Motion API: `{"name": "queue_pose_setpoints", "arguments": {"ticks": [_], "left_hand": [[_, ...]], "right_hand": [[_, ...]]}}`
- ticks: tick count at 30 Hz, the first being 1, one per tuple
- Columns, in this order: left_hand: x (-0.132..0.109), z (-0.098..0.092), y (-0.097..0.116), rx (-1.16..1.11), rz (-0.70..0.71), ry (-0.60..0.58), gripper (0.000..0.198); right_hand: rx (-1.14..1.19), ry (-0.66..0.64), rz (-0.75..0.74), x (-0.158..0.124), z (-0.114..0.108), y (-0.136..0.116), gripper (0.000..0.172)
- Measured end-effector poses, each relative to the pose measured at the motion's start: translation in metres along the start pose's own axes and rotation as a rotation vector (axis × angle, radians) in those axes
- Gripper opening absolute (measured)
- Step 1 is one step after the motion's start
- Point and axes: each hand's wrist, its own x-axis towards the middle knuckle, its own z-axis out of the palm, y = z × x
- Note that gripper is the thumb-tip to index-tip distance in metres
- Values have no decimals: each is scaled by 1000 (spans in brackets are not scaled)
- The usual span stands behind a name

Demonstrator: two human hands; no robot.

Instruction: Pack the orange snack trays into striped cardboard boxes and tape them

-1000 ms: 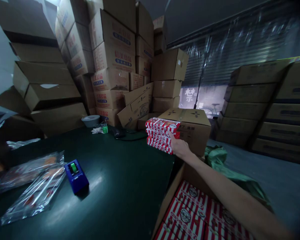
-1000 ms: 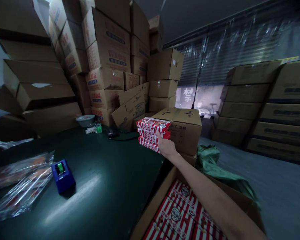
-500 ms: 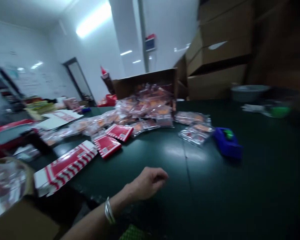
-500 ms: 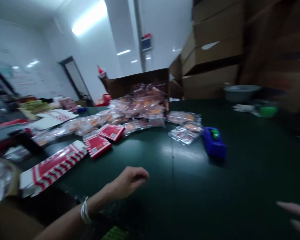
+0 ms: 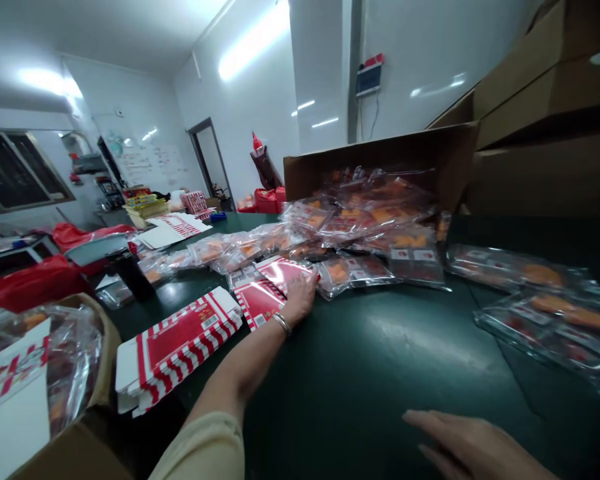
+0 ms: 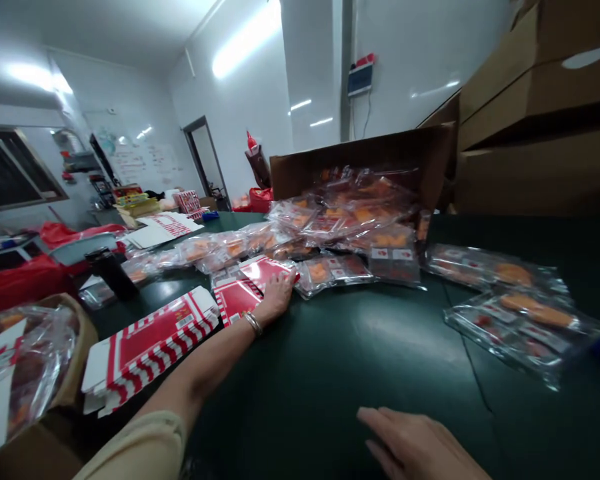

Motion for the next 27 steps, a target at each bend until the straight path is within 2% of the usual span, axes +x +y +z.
{"name": "queue_pose_setpoints", "arguments": {"ticks": [2, 4, 5, 6, 8, 9, 11, 13, 15, 16, 18, 20, 22, 24, 27], "left_hand": [[-12, -14, -3, 27, 82, 28, 54], [-40, -28, 4, 42, 195, 65, 55], [-60, -32, 11, 38, 283, 102, 55], [-83, -33, 20, 24, 389, 142, 55], [-136, -28, 43, -69, 701, 340, 51], [-163, -23, 54, -135, 806, 394, 48], [-212, -12, 72, -279, 902, 383, 46], [-246, -4, 78, -434, 910, 274, 46], [-262, -3, 71, -596, 913, 195, 43], [-262, -5, 63, -667, 899, 181, 42], [-248, -13, 43, -757, 798, 141, 38], [-216, -22, 30, -779, 633, 17, 34], [-172, -29, 37, -771, 513, -150, 28], [-121, -32, 70, -755, 465, -258, 23], [-47, -27, 159, -723, 464, -282, 19]], "right_hand": [[209, -55, 199, 26, -13, -3, 35], [576, -65, 442, 51, -26, -11, 52], [811, -25, 538, 62, -31, -17, 59], [1020, 4, 571, 69, -36, -25, 65], [1222, 55, 532, 74, -47, -44, 65], [1196, 61, 484, 69, -54, -54, 60], [884, 79, 398, 46, -68, -70, 48], [363, 152, 318, 8, -80, -79, 41], [-150, 233, 257, -35, -81, -81, 44], [-348, 244, 245, -55, -75, -79, 48], [-617, 150, 269, -89, -57, -76, 50], [-750, 4, 315, -109, -41, -76, 47], [-780, -52, 350, -116, -36, -80, 57], [-762, 4, 383, -119, -44, -84, 71], [-754, 59, 417, -128, -53, -78, 84]]}}
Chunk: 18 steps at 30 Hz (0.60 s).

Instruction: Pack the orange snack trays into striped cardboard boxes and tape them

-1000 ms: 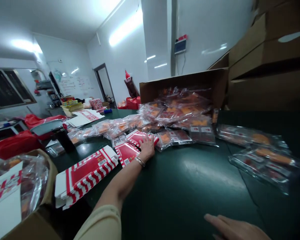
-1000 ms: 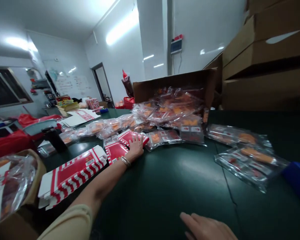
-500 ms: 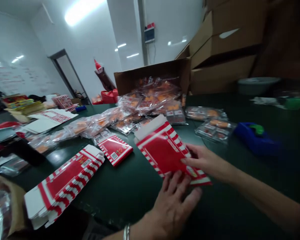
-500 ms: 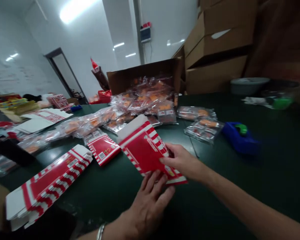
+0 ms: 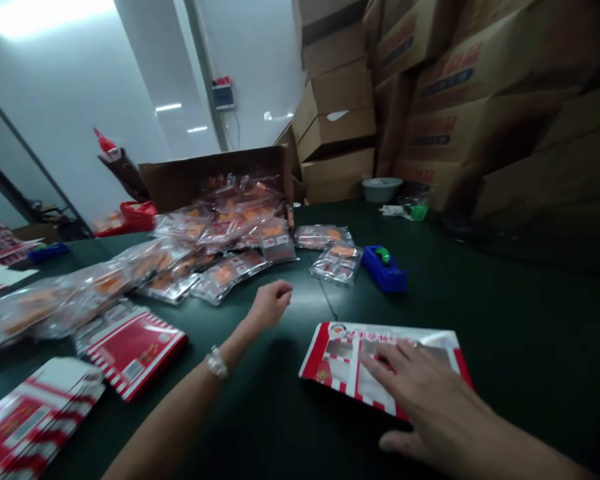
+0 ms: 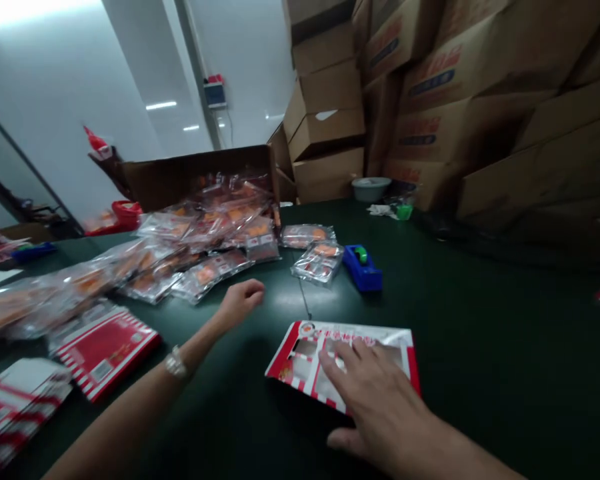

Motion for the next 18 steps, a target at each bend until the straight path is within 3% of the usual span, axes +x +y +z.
{"name": "queue_pose_setpoints", "arguments": {"ticks": [2, 4, 6, 8, 11, 13, 15, 18], "left_hand": [[70, 27, 28, 29, -29, -17, 20], [126, 54, 55, 60, -94, -42, 30], [165, 75, 74, 85, -173, -73, 37], [185, 89, 83, 100, -228, -128, 38], [186, 92, 81, 95, -238, -257, 35], [172, 83, 72, 77, -209, -336, 33], [148, 64, 56, 58, -166, -373, 31], [93, 14, 23, 47, -106, -347, 26]], "right_hand": [[-18, 14, -21, -5, 14, 12, 78], [-12, 51, -46, -10, 32, 26, 60], [56, 61, -41, -12, 42, 40, 52], [169, -4, 40, -13, 41, 54, 69], [408, -253, 222, -15, 31, 71, 114], [555, -383, 294, -21, 28, 77, 123], [599, -407, 323, -30, 29, 76, 126], [531, -369, 341, -45, 30, 70, 126]]}}
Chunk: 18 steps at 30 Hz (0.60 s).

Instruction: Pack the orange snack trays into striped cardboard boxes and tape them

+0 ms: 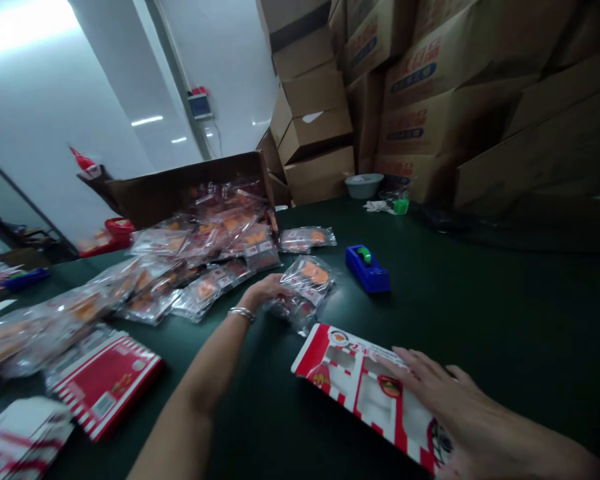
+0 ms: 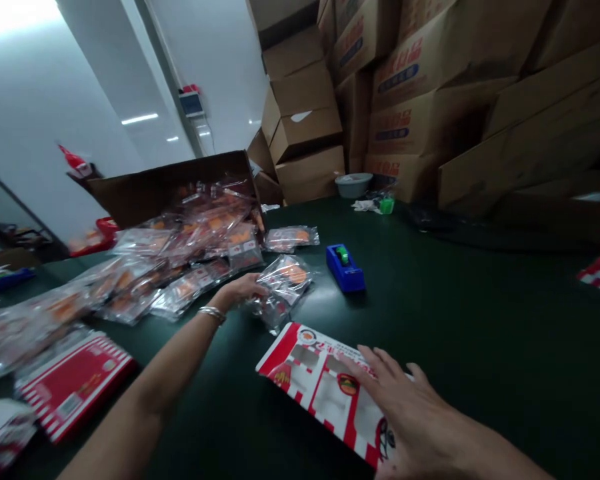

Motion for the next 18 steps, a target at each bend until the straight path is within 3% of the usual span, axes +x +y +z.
{"name": "queue_pose_setpoints", "arguments": {"ticks": [3, 5, 7, 8, 11, 14, 17, 18], "left_hand": [[-87, -27, -45, 27, 27, 95, 22], [-148, -30, -69, 67, 33, 184, 27], [-206, -17, -87, 176, 73, 291, 29], [-232, -6, -93, 336, 151, 322, 29], [-292, 29, -101, 582, 315, 145, 41], [-308, 36, -92, 436, 302, -44, 52], [-276, 23, -76, 196, 143, -33, 56], [-260, 19, -71, 165, 102, -46, 66]], "right_hand": [[-46, -3, 25, -12, 2, 1, 113], [-76, 14, 38, -18, 0, 5, 103], [-112, 46, 47, -22, -3, 10, 98], [-128, 51, 48, -24, -4, 12, 96], [-171, 0, 10, -30, -6, 15, 97], [-215, 13, -33, -34, -6, 17, 92], [-254, 47, 17, -29, -3, 19, 77], [-260, 33, 41, -26, -2, 20, 78]]}}
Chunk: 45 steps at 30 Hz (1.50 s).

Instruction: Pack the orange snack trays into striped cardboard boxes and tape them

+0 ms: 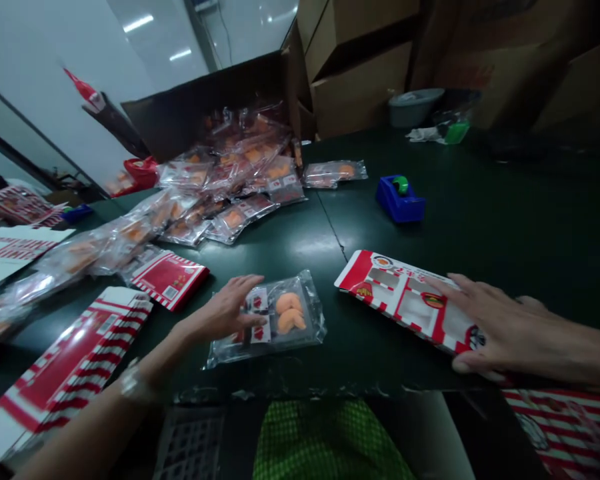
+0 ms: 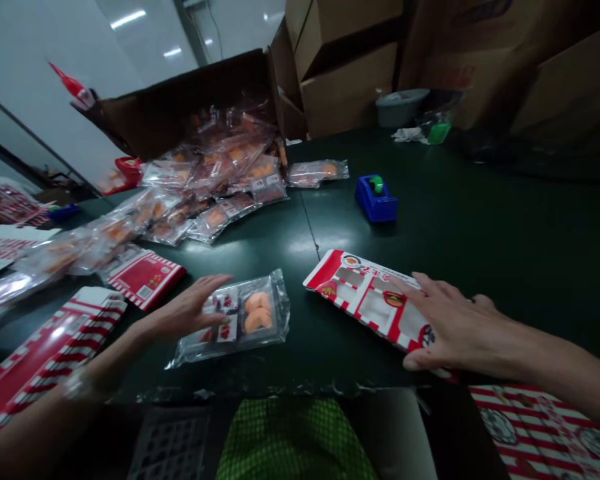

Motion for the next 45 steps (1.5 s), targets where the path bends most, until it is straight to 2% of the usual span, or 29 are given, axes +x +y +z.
{"name": "queue_pose_setpoints", "arguments": {"ticks": [3, 5, 8, 11, 14, 16, 19, 21, 23, 27, 31, 35, 37, 40, 42, 45], "left_hand": [[41, -1, 1, -38, -67, -68, 84], [47, 5, -1, -107, -83, -106, 74], [26, 13, -4, -541, -150, -130, 58], [-4, 22, -4, -992, -229, -76, 62], [-21, 35, -3, -1256, -255, -91, 65], [-26, 43, -6, -1362, -302, -38, 67], [-31, 50, -15, -1370, -399, 168, 68], [-36, 52, -21, -1398, -373, 205, 68], [-43, 52, -26, -1481, -287, 93, 66], [-46, 48, -38, -1514, -177, -265, 57], [-27, 28, -44, -1242, -48, -456, 52], [10, 4, -34, -981, 82, -631, 45], [29, -2, -26, -924, 114, -624, 41], [50, -4, -20, -869, 62, -513, 43], [55, 1, -21, -855, -11, -434, 48], [55, 14, -27, -1003, -91, -414, 49]], "right_hand": [[13, -37, -7, 4, 3, 2, 92], [41, 2, -61, -4, 5, 3, 101], [81, 91, -177, -22, 12, 1, 108], [106, 204, -313, -30, 22, -7, 104], [140, 239, -397, -20, 30, -14, 103], [161, 226, -435, -11, 33, -14, 102], [184, 193, -478, 0, 33, -12, 99], [194, 168, -472, 5, 32, -15, 96], [191, 153, -445, 10, 28, -23, 92], [155, 135, -463, 21, 18, -42, 93], [183, 73, -520, 29, 15, -50, 92], [252, 48, -513, 35, 16, -54, 93], [258, 0, -493, 38, 13, -56, 93], [227, -87, -426, 44, 2, -62, 91], [172, -122, -374, 47, -7, -67, 89], [113, -147, -347, 51, -16, -76, 88]]}}
